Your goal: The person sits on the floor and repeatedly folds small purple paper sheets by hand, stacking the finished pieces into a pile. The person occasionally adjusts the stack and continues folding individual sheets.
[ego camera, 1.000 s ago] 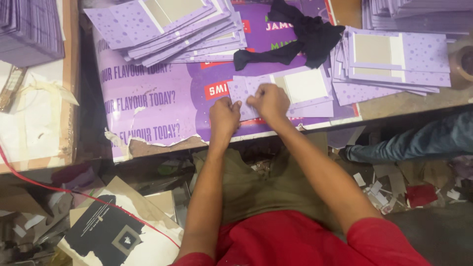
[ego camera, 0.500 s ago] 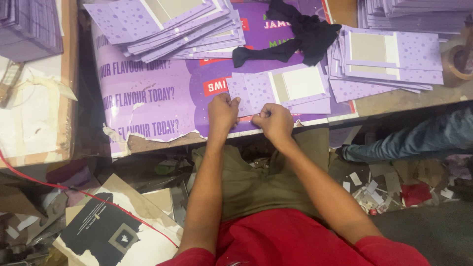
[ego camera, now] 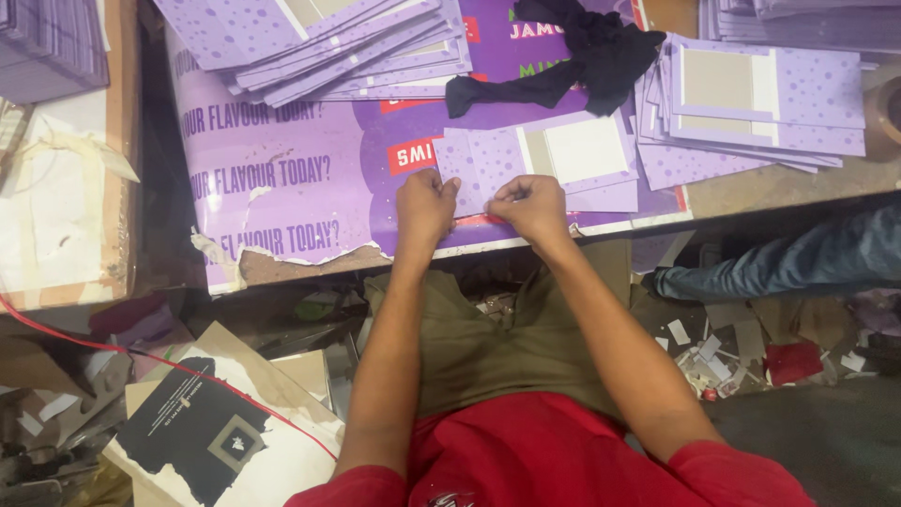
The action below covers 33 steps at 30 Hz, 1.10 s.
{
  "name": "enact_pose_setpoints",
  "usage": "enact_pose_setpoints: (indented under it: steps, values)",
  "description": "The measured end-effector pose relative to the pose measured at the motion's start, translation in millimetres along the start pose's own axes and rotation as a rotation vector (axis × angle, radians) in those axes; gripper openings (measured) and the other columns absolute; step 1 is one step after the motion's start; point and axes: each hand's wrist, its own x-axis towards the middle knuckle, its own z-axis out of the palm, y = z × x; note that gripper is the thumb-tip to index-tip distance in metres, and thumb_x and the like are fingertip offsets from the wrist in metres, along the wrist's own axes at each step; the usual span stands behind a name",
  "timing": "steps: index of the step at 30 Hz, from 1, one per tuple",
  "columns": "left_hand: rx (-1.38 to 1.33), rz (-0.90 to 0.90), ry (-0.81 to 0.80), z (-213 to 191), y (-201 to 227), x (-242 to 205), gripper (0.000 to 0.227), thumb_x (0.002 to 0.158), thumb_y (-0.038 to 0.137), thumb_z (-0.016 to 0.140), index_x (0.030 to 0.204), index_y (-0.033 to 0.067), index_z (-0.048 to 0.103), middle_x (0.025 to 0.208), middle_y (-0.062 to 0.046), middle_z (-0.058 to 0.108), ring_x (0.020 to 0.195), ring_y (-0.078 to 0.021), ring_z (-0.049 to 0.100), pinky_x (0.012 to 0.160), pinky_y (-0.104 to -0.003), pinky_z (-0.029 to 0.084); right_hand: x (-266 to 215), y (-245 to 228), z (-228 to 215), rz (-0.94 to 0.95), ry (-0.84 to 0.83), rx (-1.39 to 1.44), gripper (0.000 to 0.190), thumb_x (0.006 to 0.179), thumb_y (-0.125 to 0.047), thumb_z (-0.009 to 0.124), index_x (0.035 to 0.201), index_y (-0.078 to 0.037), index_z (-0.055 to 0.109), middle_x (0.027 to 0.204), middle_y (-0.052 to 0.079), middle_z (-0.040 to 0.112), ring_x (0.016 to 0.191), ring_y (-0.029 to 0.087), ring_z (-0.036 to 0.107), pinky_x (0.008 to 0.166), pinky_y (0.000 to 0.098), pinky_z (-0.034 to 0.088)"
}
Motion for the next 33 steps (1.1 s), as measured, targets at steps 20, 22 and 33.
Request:
enact_pose_setpoints:
  steps: [20, 22, 33]
  values:
    - [0.025, 0.029, 0.006, 2, 2, -1, 0.027, 0.089, 0.017, 0.073, 0.075, -0.0018, 0.059, 0.057, -0.014, 0.063, 0.047, -0.0245, 0.064, 0.045, -0.040, 0.049, 14, -29, -3, 0.126, -0.021, -0.278, 0.013, 0.067, -0.008, 0.085, 0.067, -0.002, 0.075, 0.060, 0.007, 0.072, 0.052, 0.011, 0.067, 0.052, 0.0251, 0.054]
    - [0.127, 0.189, 0.082, 10, 9, 1, 0.021, 0.084, 0.015, 0.075, 0.079, -0.0014, 0.063, 0.062, -0.018, 0.066, 0.058, -0.0309, 0.069, 0.054, -0.044, 0.053, 18, -25, -4, 0.120, -0.034, -0.271, 0.015, 0.067, -0.008, 0.086, 0.064, -0.002, 0.073, 0.060, 0.007, 0.071, 0.051, 0.011, 0.066, 0.051, 0.0258, 0.053]
    - [0.141, 0.244, 0.240, 25, 14, -3, 0.030, 0.084, 0.015, 0.071, 0.101, -0.0070, 0.061, 0.082, -0.025, 0.070, 0.076, -0.0436, 0.071, 0.066, -0.050, 0.054, 21, -11, -20, 0.128, -0.131, -0.037, 0.021, 0.070, -0.005, 0.088, 0.064, -0.001, 0.068, 0.061, 0.009, 0.072, 0.048, 0.009, 0.063, 0.044, 0.0230, 0.047]
